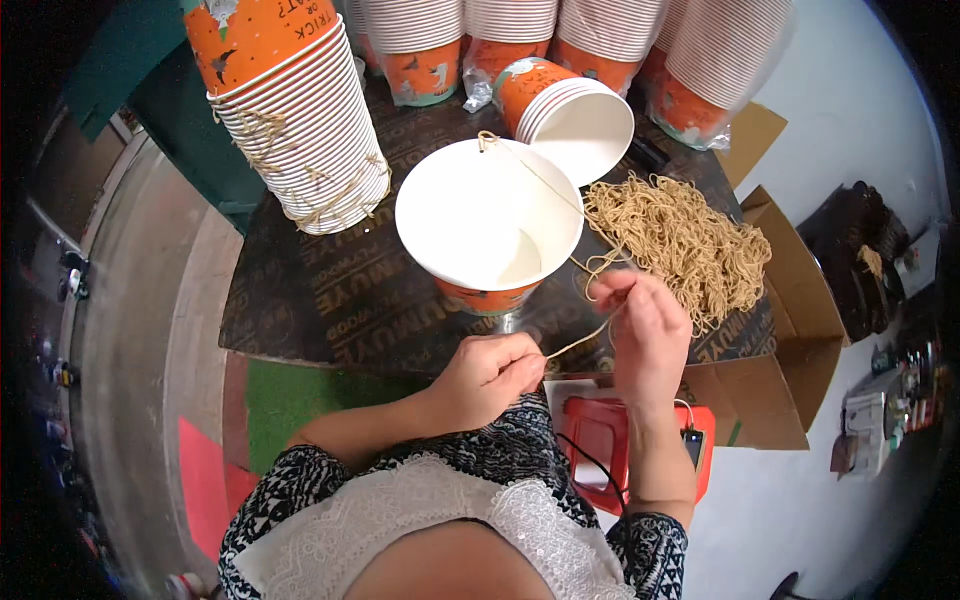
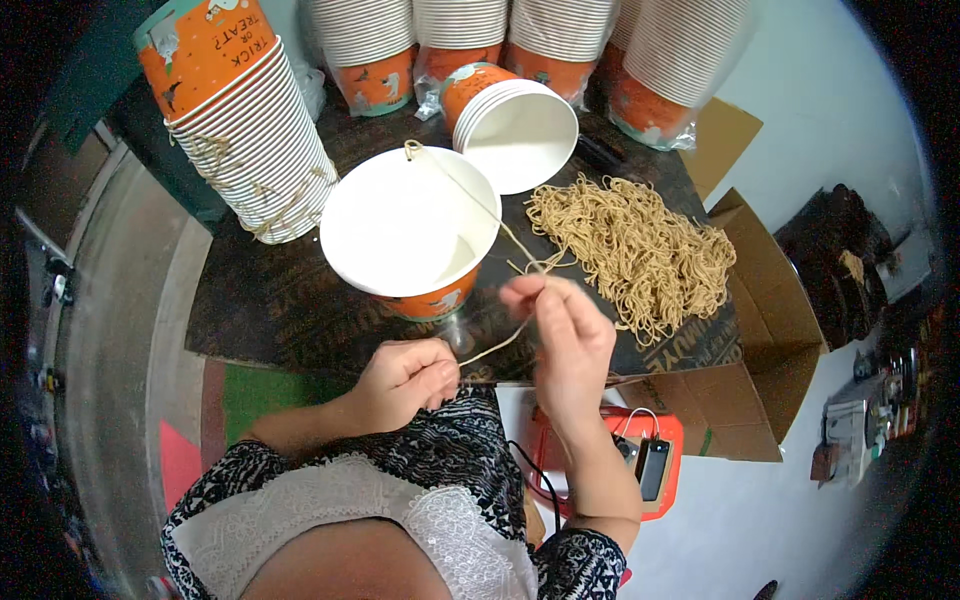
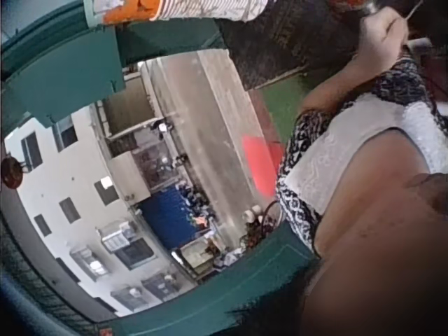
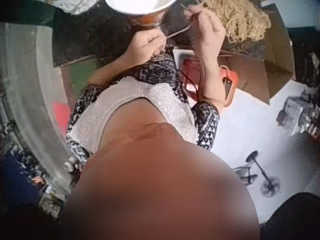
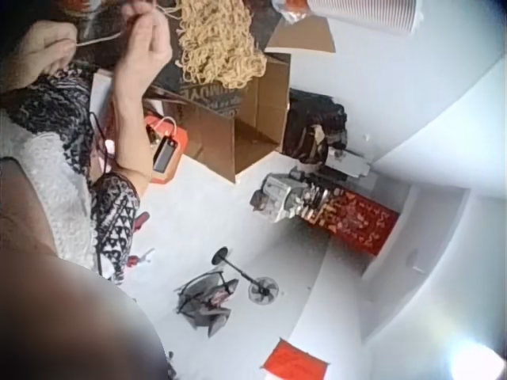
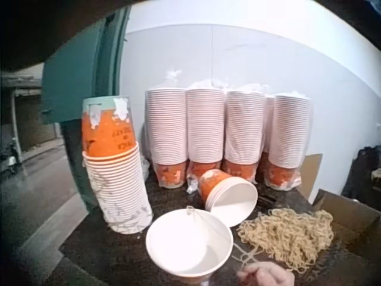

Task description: Attaching and tying elastic strings to paper cups for packaging.

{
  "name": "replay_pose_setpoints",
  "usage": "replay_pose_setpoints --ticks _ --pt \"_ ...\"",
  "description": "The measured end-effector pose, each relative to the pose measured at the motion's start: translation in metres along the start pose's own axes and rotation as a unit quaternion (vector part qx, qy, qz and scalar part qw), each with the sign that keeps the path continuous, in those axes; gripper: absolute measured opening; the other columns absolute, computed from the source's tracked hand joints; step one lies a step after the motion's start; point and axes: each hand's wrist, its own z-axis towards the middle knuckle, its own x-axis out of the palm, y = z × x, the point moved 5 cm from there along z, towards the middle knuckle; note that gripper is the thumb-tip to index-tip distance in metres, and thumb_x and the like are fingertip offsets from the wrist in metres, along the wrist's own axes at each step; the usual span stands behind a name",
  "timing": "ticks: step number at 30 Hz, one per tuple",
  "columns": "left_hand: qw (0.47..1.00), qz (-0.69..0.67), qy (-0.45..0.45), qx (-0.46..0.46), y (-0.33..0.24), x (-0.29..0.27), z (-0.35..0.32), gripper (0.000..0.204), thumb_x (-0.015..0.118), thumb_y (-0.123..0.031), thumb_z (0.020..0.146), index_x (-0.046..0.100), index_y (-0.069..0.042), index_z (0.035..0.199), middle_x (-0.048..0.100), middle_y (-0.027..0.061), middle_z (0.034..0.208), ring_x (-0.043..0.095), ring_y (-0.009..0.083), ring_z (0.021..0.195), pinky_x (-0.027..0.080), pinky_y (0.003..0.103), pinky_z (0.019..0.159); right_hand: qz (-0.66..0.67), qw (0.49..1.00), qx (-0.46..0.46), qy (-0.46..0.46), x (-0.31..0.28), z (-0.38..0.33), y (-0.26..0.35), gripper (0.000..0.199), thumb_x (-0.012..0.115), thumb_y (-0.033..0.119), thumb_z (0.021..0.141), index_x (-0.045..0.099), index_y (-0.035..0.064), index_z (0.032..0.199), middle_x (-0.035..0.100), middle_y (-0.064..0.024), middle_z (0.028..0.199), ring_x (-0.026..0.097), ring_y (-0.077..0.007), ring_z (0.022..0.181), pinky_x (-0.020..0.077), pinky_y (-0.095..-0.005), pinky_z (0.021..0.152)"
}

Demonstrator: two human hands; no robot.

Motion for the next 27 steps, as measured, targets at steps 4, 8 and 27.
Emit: replay_pose_setpoints --ticks 4,8,27 --pt "0.983 0.17 0.028 0.056 -0.007 -0.015 -0.005 0.019 0.056 -0.008 0.096 0.059 0.0 0.079 0.058 0.0025 0.066 0.055 0.0077 0.06 0.044 0.026 0.054 -0.381 0.878 -0.288 0.001 0.009 -0.021 0.026 0.03 0.058 -0.002 0.085 0.063 -0.0065 0.114 0.065 -0.0205 0.119 0.063 -0.0297 0.097 0.0493 -0.0329 0.083" --pt "0.993 0.108 0.021 0.045 -0.022 -0.012 -0.005 0.02 0.061 -0.007 0.089 0.055 0.004 0.073 0.049 0.0179 0.059 0.05 0.0215 0.05 0.042 0.035 0.051 -0.267 0.93 -0.134 0.214 0.032 -0.037 0.019 0.035 0.062 -0.003 0.084 0.062 -0.0033 0.119 0.07 -0.0174 0.107 0.071 -0.0246 0.086 0.0553 -0.0329 0.074" --pt "0.97 0.064 -0.199 0.126 -0.04 -0.059 -0.028 0.015 0.061 -0.005 0.093 0.061 0.001 0.079 0.058 -0.0007 0.062 0.051 0.0032 0.055 0.04 0.022 0.05 -0.308 0.915 -0.251 0.072 0.051 -0.024 0.003 0.009 0.071 -0.004 0.076 0.064 0.0004 0.076 0.055 -0.0071 0.058 0.054 -0.0201 0.046 0.0412 -0.0308 0.045"
